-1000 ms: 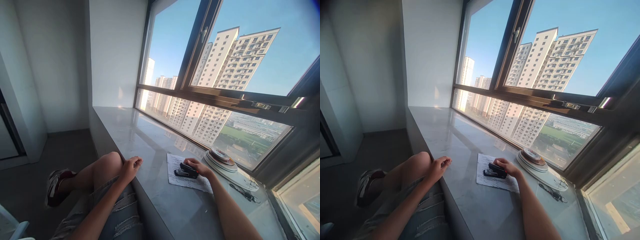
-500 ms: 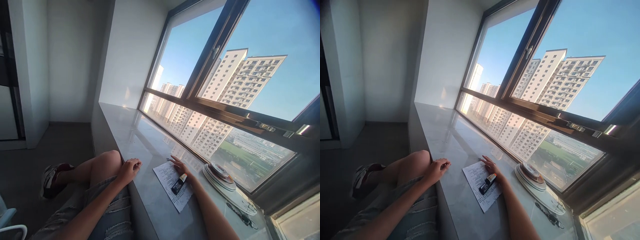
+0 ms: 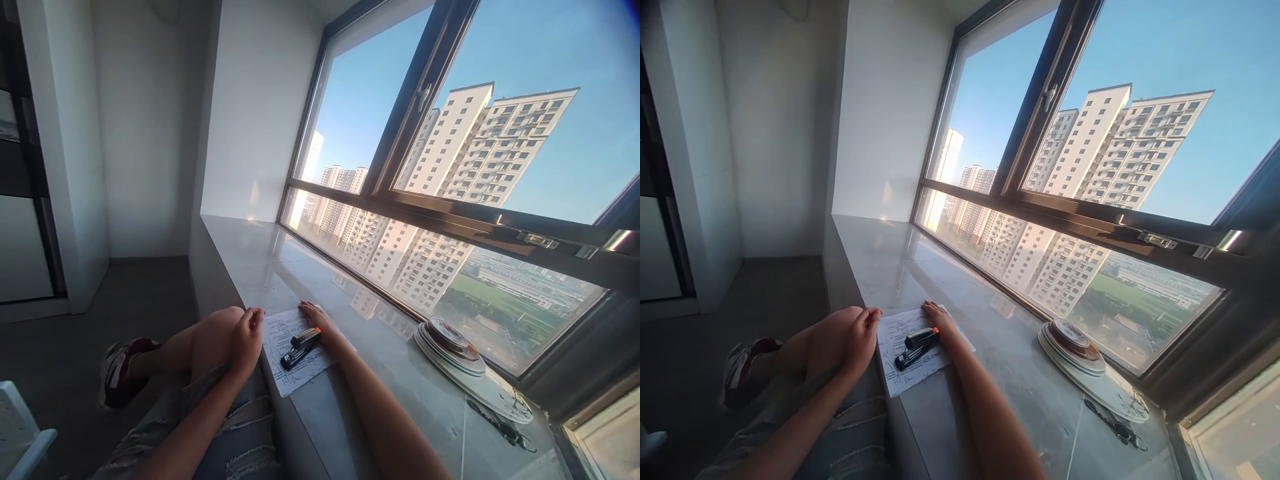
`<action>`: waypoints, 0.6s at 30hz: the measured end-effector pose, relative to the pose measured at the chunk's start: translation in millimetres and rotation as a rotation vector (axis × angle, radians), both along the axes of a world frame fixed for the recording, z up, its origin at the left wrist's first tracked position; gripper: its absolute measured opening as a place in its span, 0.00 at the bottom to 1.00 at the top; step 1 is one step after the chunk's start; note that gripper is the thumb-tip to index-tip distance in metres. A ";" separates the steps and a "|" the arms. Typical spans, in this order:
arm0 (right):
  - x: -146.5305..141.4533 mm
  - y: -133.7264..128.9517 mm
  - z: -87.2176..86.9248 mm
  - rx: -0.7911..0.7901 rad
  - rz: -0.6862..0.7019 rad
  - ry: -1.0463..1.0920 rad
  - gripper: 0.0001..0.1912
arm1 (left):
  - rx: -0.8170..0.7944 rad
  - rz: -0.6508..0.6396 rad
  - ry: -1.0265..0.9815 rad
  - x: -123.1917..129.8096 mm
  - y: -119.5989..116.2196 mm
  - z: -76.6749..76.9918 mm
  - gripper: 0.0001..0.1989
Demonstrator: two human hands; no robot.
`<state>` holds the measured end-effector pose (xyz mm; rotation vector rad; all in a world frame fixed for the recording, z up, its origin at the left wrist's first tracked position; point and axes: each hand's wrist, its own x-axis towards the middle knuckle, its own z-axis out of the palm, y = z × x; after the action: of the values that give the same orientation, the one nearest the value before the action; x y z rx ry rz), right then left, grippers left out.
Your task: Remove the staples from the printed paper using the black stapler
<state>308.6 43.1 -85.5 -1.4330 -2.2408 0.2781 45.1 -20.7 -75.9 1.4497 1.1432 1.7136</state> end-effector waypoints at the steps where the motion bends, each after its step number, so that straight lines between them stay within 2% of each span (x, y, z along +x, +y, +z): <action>1: -10.9 2.8 0.2 0.000 0.002 0.002 0.31 | -0.031 -0.011 -0.055 -2.2 1.2 0.6 0.15; 5: -32.5 1.8 3.8 0.011 0.002 0.016 0.36 | -0.096 -0.054 -0.171 -6.0 2.3 3.9 0.14; 9: -27.0 -12.3 7.8 0.057 -0.099 0.041 0.40 | -0.080 -0.067 -0.127 -5.7 0.8 3.4 0.14; 12: -13.1 -28.2 7.3 0.037 -0.210 0.002 0.38 | -0.007 -0.092 0.007 -3.8 -1.9 2.7 0.14; 14: -0.9 -41.7 5.9 0.035 -0.306 -0.017 0.35 | 0.101 -0.113 0.158 -0.7 -5.9 3.7 0.13; 18: 24.0 -74.1 4.9 0.054 -0.471 -0.049 0.25 | 0.304 -0.255 0.492 8.9 -18.7 7.5 0.11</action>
<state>332.5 -31.0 -80.6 -1.8938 -1.8549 0.0273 54.0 -39.4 -68.3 2.1889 0.8996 1.4342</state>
